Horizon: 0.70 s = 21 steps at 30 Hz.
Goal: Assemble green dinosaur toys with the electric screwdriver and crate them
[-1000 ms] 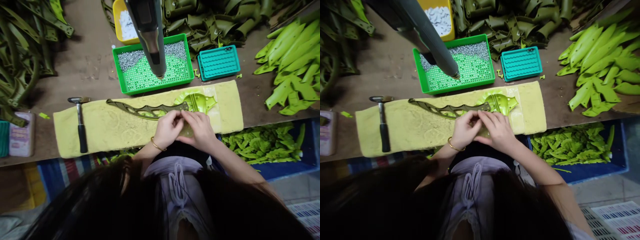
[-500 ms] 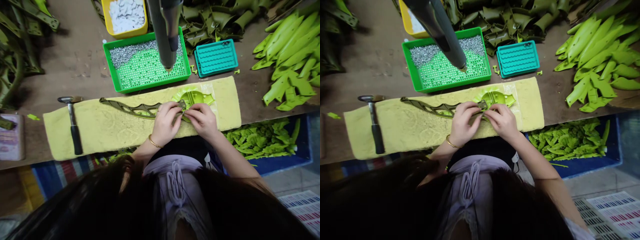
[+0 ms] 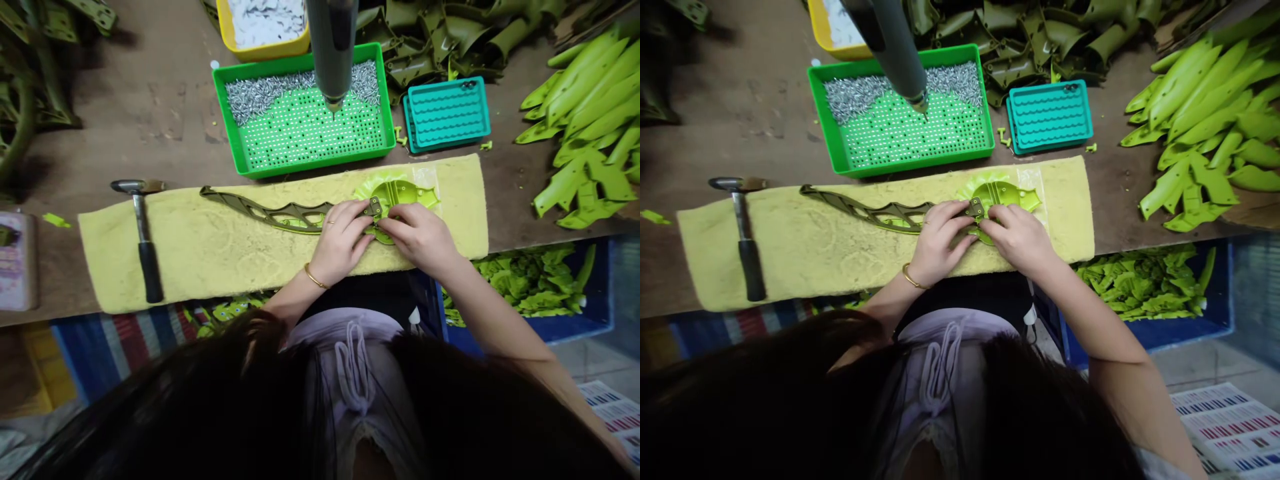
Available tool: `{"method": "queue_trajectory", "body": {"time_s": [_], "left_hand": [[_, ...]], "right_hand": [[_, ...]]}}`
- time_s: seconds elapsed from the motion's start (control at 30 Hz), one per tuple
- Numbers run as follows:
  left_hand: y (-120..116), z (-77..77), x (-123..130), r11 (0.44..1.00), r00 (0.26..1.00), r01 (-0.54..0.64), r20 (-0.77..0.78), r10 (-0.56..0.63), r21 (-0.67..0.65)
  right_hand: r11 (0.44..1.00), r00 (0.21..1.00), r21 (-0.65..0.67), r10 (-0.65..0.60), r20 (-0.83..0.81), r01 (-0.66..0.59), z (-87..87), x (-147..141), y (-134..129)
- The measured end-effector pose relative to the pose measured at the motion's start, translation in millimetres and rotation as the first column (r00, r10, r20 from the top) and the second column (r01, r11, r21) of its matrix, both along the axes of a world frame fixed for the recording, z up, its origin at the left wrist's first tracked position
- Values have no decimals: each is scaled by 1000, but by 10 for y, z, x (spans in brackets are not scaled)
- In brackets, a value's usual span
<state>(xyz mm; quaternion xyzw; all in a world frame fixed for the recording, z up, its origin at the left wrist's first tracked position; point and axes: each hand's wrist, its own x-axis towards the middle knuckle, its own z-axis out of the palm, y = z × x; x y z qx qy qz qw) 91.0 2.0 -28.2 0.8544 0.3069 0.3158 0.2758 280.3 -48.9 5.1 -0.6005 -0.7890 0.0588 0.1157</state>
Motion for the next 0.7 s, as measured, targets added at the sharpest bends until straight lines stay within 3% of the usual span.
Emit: {"method": "queue_trajectory", "body": {"time_s": [0.23,0.37,0.47,0.57,0.63,0.7], "left_hand": [[-21,8,-19,995,979,35,-204,-15,96],[-98,46,26,992,966,54,-257,-24,112],[-138,55,102,996,966,22,-259,3,92],[-116,62,182,996,971,-26,-235,46,86],[-80,72,229,994,974,-84,-205,97,69],[-52,84,265,987,970,-152,-181,161,59]], "right_hand": [[974,973,-19,-225,-52,224,45,-26,-92],[981,924,-122,-181,-338,148,140,68,-172],[949,753,-286,-285,-593,135,204,123,-144],[881,501,-469,-435,-748,65,187,128,-83],[860,361,-506,-494,-791,66,116,105,-73],[860,312,-490,-509,-802,146,24,69,-108]]}}
